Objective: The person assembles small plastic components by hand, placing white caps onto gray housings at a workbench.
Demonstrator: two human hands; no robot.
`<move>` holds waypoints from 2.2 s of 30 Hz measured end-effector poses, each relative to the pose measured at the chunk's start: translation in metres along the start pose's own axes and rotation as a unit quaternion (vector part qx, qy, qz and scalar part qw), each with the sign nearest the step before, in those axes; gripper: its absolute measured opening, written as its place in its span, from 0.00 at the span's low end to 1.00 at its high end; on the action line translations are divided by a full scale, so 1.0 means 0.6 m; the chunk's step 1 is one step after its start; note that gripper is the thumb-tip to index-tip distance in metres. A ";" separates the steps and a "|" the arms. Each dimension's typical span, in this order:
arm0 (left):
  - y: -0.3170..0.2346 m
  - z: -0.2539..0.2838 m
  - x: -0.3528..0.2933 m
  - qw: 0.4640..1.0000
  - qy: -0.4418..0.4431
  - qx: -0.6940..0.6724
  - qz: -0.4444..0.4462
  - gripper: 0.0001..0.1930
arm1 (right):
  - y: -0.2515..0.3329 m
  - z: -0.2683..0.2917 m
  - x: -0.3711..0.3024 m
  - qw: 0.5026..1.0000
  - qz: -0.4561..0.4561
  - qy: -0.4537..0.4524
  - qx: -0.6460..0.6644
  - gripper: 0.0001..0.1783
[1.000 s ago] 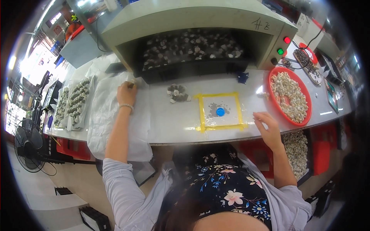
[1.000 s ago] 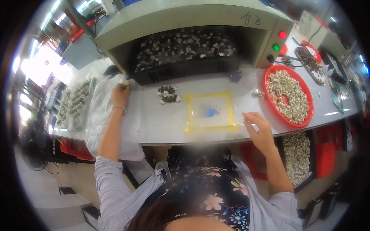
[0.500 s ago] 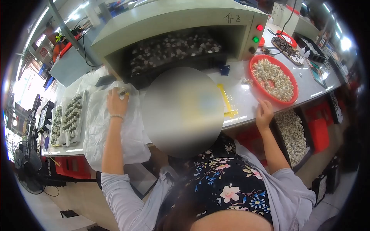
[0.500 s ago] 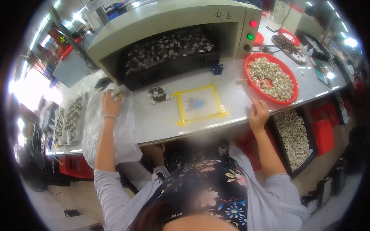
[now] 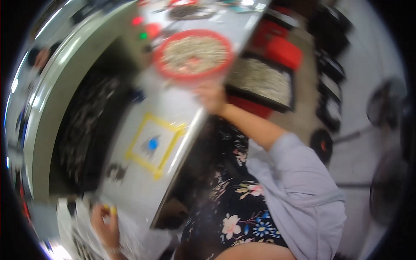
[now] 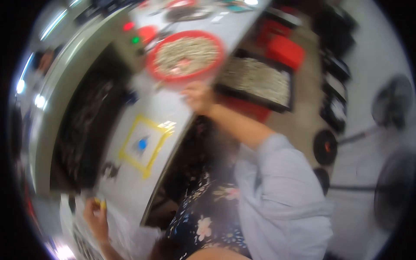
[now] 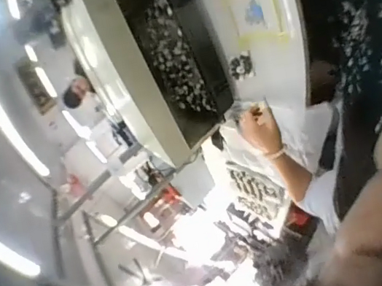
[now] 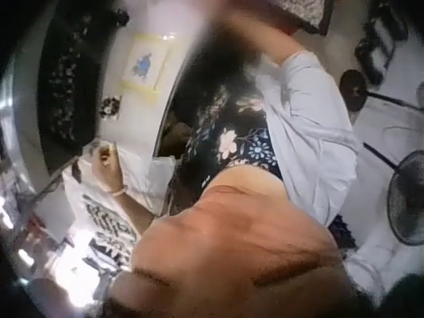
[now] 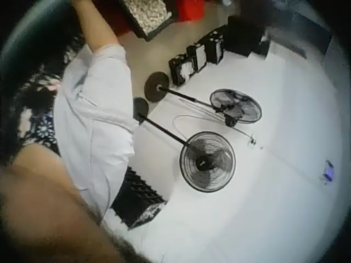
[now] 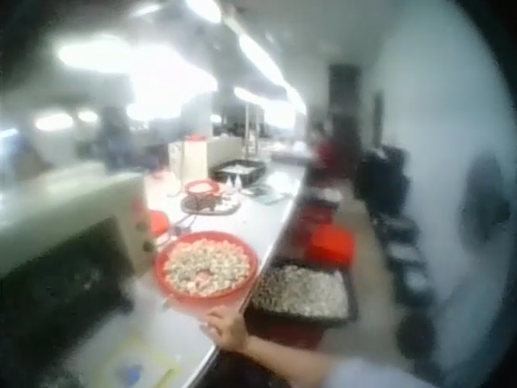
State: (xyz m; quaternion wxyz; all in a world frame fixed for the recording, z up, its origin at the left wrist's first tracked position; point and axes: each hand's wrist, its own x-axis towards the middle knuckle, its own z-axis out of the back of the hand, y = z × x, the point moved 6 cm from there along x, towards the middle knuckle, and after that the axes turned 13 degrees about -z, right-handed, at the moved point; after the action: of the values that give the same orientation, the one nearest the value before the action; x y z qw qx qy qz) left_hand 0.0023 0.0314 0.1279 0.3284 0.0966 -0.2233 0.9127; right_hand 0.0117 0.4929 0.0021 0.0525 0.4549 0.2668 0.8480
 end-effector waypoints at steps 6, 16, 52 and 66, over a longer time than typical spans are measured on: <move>-0.118 -0.078 0.028 0.901 0.370 -0.116 -0.196 0.21 | -0.009 0.021 -0.009 1.000 -0.004 -0.001 0.003 0.12; -0.268 -0.308 0.103 0.773 0.554 -0.307 -0.044 0.17 | -0.005 0.010 -0.019 0.995 0.005 -0.036 0.098 0.09; -1.424 -0.556 -0.048 0.284 0.891 -0.197 -0.293 0.15 | 0.457 0.949 -1.038 0.201 -0.829 -0.473 -0.219 0.11; -1.620 -0.600 -0.174 -0.012 0.816 -0.083 -0.572 0.21 | 0.701 1.717 -0.202 0.246 -0.477 -0.464 -0.704 0.15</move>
State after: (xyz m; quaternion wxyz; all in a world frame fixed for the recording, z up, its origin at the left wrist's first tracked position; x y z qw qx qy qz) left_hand 0.6962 0.8082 0.1110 -0.7083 0.6455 -0.2503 0.1380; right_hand 0.9704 0.5111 0.5797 0.8619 0.3412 -0.3390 0.1605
